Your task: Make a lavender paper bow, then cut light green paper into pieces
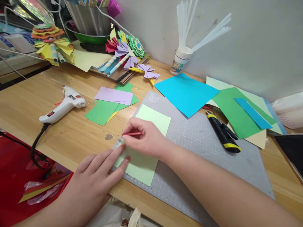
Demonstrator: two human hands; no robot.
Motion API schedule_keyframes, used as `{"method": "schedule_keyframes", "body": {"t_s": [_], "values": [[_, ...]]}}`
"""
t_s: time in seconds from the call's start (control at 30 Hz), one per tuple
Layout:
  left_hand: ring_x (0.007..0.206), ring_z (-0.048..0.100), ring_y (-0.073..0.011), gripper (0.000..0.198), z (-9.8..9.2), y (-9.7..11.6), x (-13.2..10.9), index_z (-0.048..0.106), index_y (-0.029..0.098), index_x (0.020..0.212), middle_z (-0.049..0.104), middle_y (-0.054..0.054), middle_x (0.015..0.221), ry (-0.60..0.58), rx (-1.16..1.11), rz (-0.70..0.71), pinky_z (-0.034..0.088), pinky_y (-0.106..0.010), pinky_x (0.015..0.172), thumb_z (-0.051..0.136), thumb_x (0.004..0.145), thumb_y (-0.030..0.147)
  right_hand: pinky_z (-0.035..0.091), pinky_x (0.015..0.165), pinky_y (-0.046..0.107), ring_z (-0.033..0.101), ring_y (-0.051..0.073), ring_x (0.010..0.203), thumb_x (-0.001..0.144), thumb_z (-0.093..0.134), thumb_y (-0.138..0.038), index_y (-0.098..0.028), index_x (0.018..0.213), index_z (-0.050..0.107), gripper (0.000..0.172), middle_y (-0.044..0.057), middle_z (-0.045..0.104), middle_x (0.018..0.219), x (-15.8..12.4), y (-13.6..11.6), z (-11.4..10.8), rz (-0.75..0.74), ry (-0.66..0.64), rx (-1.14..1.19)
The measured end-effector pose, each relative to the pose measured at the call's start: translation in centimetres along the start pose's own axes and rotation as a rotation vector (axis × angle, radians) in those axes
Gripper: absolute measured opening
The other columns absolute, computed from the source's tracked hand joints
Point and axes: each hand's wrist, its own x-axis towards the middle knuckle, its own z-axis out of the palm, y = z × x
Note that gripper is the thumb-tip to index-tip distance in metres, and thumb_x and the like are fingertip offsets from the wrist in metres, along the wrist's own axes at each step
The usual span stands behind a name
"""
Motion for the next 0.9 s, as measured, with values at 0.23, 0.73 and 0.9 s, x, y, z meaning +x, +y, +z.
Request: {"method": "schedule_keyframes", "body": {"t_s": [0.23,0.73,0.9], "values": [[0.106,0.054,-0.0234,0.036,0.6,-0.4,-0.2,0.062,0.024,0.106,0.066,-0.006,0.126,0.011,-0.062,0.015,0.034,-0.038,0.086,0.047,0.076,0.013,0.04,0.054,0.024,0.05,0.01,0.06,0.076,0.055,-0.008,-0.02,0.065,0.047,0.018,-0.001,0.056,0.069,-0.8,1.0,0.3,-0.24,-0.1,-0.252],[0.103,0.052,-0.0194,0.029,1.0,-0.7,-0.1,0.063,0.023,0.104,0.069,-0.003,0.119,0.06,-0.063,0.049,0.035,-0.035,0.08,0.042,0.087,0.014,0.033,0.051,0.025,0.044,0.01,0.057,0.071,0.052,-0.002,-0.021,0.061,0.031,0.03,-0.001,0.051,0.066,-0.5,0.9,0.4,-0.292,-0.158,-0.354],[0.103,0.052,-0.0192,0.031,1.0,-0.7,-0.2,0.063,0.022,0.106,0.067,-0.003,0.12,0.063,-0.061,0.056,0.035,-0.035,0.079,0.042,0.086,0.013,0.031,0.052,0.026,0.041,0.01,0.058,0.069,0.052,0.0,-0.021,0.062,0.029,0.032,-0.002,0.048,0.067,-0.5,1.0,0.3,-0.301,-0.195,-0.362]]}}
